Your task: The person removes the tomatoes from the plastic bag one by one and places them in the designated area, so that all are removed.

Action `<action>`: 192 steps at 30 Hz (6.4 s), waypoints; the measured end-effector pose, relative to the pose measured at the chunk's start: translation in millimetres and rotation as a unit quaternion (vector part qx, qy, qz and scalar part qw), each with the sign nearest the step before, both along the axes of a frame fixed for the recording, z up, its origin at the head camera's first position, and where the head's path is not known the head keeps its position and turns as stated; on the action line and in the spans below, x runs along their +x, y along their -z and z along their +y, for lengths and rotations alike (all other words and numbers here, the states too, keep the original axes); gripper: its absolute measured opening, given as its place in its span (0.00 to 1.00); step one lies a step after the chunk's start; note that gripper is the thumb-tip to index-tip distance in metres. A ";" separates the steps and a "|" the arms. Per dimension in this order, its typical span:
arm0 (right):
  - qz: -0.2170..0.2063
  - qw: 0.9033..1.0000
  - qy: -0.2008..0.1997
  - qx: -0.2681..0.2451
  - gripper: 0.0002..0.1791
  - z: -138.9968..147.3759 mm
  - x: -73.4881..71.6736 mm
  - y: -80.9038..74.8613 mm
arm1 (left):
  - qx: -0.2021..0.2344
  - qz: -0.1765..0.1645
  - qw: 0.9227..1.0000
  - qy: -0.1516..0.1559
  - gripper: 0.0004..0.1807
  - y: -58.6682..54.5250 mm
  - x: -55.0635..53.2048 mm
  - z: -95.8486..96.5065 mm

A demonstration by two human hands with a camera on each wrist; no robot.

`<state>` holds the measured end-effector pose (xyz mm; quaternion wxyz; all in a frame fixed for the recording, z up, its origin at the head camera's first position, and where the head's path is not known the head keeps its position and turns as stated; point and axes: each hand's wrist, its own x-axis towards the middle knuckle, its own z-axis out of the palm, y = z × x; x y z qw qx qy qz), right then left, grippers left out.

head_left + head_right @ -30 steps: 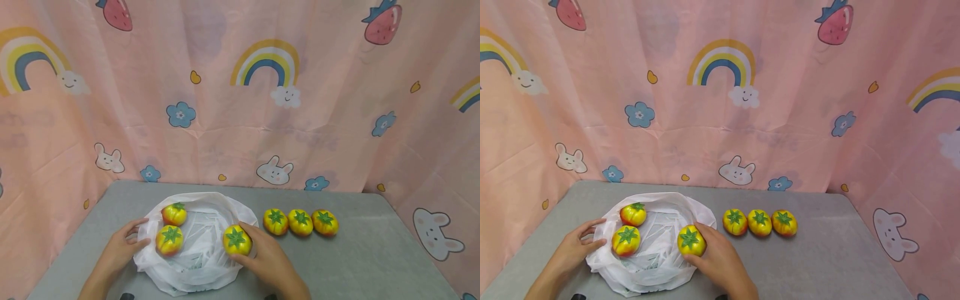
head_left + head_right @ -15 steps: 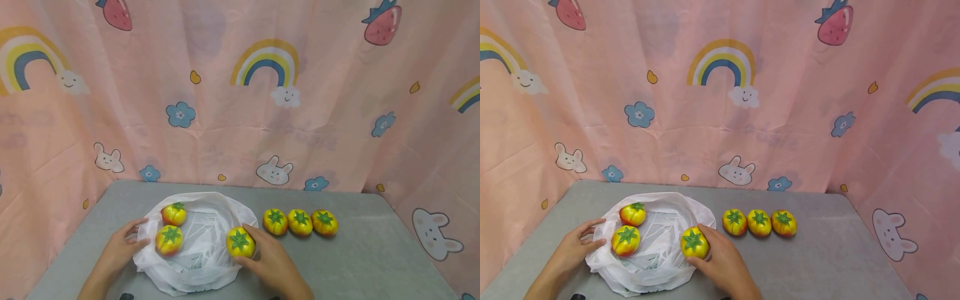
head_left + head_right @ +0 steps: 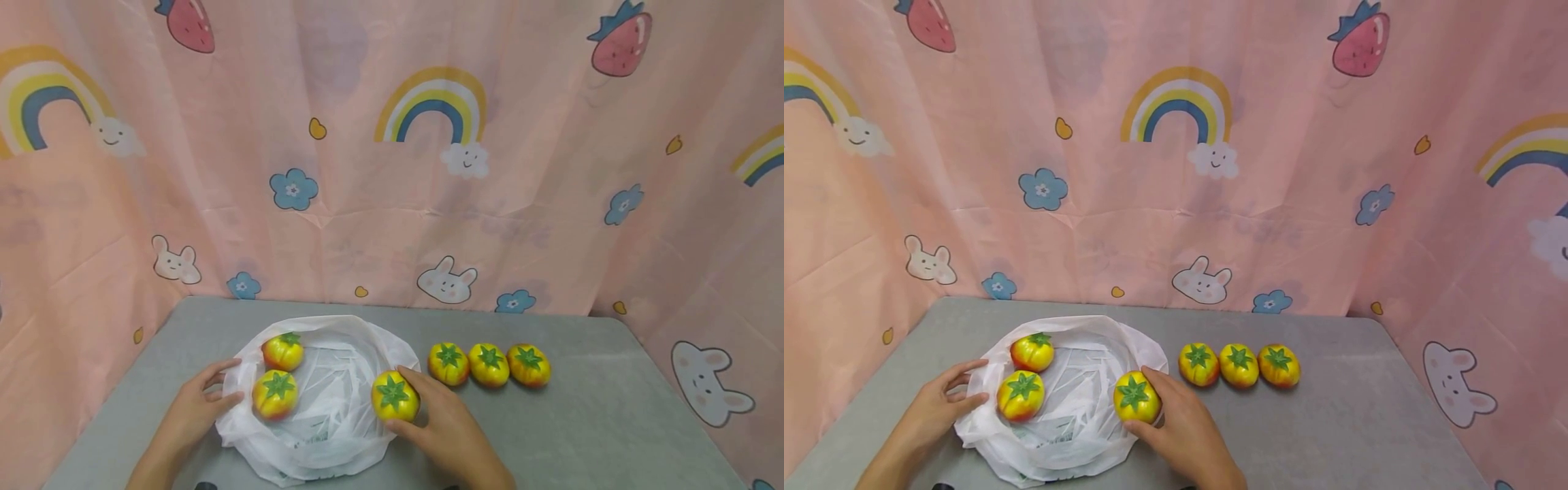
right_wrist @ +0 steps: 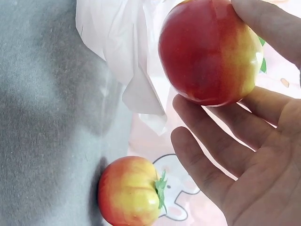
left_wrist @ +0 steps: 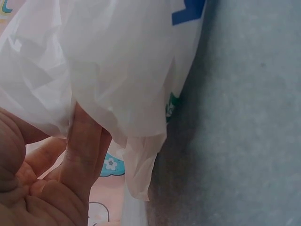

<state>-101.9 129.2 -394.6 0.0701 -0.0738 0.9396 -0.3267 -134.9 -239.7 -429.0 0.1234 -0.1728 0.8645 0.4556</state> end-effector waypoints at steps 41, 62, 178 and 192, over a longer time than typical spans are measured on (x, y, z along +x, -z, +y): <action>0.000 1.000 0.019 0.000 0.42 20.9 6.8 0.1 | 0.004 -0.003 1.000 0.004 0.41 -1.4 1.5 -3.2; 0.012 0.999 0.040 0.008 0.43 34.9 6.9 4.6 | 0.005 0.003 1.000 0.002 0.41 -6.3 3.4 -5.1; -0.018 0.997 0.067 0.028 0.40 96.5 -5.2 27.6 | -0.003 0.009 1.000 -0.001 0.41 -4.6 1.9 -5.0; -0.030 0.998 0.056 0.015 0.42 101.6 -6.5 24.3 | -0.007 0.011 1.000 0.007 0.41 -3.5 1.2 -6.9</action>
